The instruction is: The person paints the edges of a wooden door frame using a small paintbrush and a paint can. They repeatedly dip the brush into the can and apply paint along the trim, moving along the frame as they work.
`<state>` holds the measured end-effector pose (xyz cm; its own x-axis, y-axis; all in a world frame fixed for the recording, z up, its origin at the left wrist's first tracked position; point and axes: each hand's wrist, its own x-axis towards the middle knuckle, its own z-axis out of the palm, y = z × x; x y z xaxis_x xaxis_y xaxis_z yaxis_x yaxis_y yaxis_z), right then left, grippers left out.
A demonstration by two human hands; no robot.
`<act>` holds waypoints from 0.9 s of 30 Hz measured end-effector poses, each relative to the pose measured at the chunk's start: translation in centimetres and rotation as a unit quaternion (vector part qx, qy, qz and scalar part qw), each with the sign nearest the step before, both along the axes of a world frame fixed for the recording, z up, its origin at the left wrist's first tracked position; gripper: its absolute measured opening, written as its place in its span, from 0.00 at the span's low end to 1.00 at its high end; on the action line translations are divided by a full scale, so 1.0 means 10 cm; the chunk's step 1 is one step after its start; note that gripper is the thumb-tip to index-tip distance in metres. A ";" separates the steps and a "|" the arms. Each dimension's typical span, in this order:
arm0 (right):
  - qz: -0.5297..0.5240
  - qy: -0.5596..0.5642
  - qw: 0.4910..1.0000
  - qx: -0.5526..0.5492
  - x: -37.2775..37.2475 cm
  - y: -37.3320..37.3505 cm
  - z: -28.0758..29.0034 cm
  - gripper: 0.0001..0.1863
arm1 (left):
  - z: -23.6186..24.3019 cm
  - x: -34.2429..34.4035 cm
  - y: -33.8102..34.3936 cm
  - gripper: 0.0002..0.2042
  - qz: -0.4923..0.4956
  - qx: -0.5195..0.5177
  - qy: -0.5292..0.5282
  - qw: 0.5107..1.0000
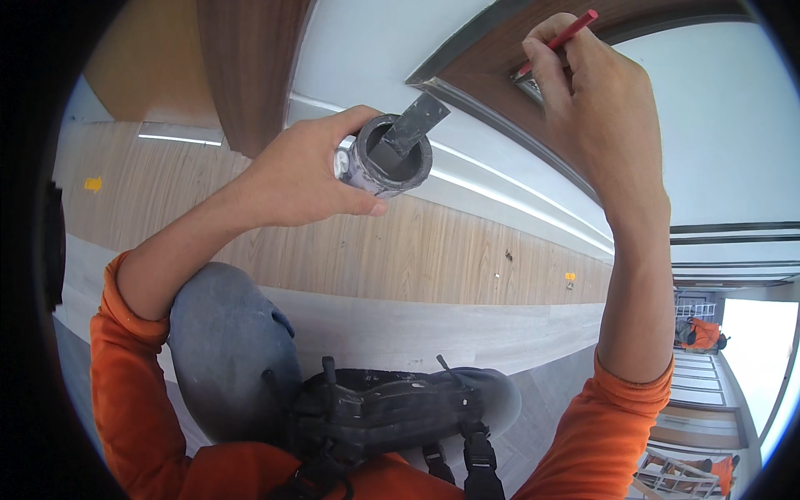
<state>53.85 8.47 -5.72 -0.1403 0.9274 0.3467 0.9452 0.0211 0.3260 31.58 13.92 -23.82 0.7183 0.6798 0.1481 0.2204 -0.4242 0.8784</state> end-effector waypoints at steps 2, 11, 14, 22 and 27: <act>-0.002 0.003 1.000 0.007 0.20 -0.03 0.03 0.13 | 0.06 0.15 -0.06 0.38 0.002 0.002 0.011 1.000; 0.051 -0.020 0.998 0.016 0.39 0.06 -0.01 0.11 | 0.07 0.26 -0.06 0.38 -0.008 -0.005 0.028 1.000; 0.034 -0.015 0.999 0.005 0.36 0.05 0.01 0.10 | 0.14 0.25 -0.04 0.41 -0.021 -0.033 0.068 0.997; 0.060 0.004 0.998 -0.005 0.36 0.02 0.03 0.11 | 0.16 0.22 -0.06 0.42 -0.025 -0.028 0.061 0.997; 0.036 0.001 0.999 -0.016 0.29 0.04 -0.01 0.11 | 0.16 0.19 -0.07 0.42 -0.025 -0.031 0.063 0.997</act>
<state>56.72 8.82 -5.84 -0.2064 0.9254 0.3177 0.9413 0.0992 0.3228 33.44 13.20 -22.26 0.7614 0.6482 0.0139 0.3106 -0.3835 0.8698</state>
